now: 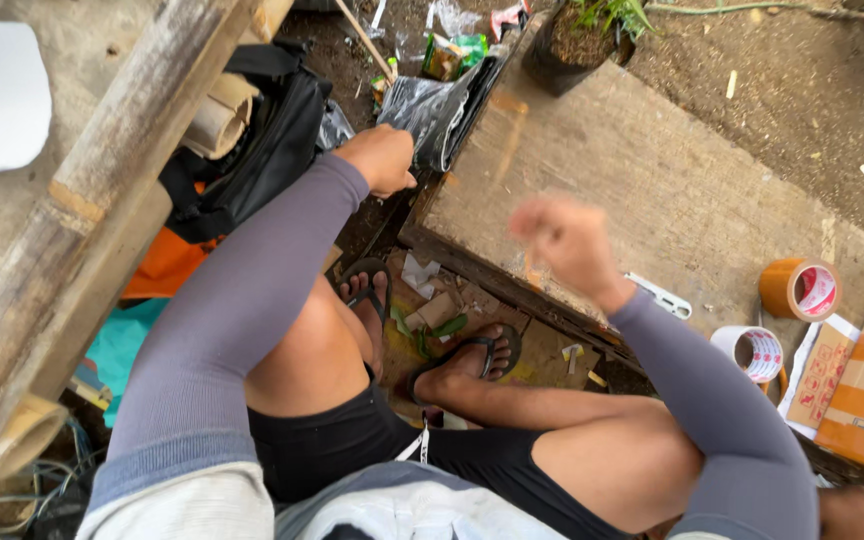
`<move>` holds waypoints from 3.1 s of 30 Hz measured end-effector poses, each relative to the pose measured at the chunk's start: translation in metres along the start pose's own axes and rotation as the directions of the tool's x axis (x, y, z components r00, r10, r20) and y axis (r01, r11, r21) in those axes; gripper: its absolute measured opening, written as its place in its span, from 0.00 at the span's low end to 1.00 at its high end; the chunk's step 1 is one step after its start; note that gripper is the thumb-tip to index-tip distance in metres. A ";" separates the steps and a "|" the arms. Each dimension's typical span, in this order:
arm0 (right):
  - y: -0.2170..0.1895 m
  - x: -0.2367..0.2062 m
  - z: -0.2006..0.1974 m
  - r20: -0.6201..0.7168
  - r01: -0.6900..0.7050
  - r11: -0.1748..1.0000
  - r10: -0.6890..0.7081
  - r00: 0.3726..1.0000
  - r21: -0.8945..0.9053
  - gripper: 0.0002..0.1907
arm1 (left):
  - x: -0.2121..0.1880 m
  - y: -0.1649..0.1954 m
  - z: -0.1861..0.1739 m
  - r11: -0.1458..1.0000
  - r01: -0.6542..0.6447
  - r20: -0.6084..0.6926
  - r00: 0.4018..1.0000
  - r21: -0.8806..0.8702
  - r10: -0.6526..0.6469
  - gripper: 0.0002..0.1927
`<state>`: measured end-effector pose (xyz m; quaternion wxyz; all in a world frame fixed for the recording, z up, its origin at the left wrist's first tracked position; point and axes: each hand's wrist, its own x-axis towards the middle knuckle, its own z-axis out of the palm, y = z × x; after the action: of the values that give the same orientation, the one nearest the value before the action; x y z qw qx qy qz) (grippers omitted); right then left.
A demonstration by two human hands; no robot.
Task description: The person sits on the ground and wraps a black box with tape, then peels a shipping label and presses it onto the wrapped box. They then take a potted plant, wrap its pot with paper, and secure the paper with tape.
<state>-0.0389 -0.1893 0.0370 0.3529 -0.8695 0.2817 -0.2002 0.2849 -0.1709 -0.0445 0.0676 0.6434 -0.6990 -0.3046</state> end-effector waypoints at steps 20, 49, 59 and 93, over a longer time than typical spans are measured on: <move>-0.061 -0.071 -0.043 0.291 0.000 0.999 0.011 0.957 -0.035 0.38 | -0.073 0.166 -0.033 -0.364 -0.053 -0.111 0.984 -0.930 0.141 0.09; 0.074 -0.368 0.133 -0.826 -0.112 0.858 0.513 0.233 0.501 0.25 | -0.131 0.232 -0.018 0.833 -0.123 0.015 0.988 -0.539 0.156 0.28; 0.063 -0.303 0.081 -0.648 -0.014 0.774 0.540 0.537 0.633 0.15 | -0.135 0.087 0.051 0.733 -0.643 -0.553 0.702 -0.222 0.448 0.61; -0.040 -0.105 -0.093 -0.129 -0.050 0.574 -0.096 0.987 -0.817 0.32 | -0.195 0.039 0.107 0.673 -0.326 -0.631 0.727 -0.664 -0.271 0.32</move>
<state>-0.1558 -0.1455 0.1125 -0.1142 -0.9188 0.3580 -0.1207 0.2308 0.0482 -0.0527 0.5796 0.6121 -0.4474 -0.2987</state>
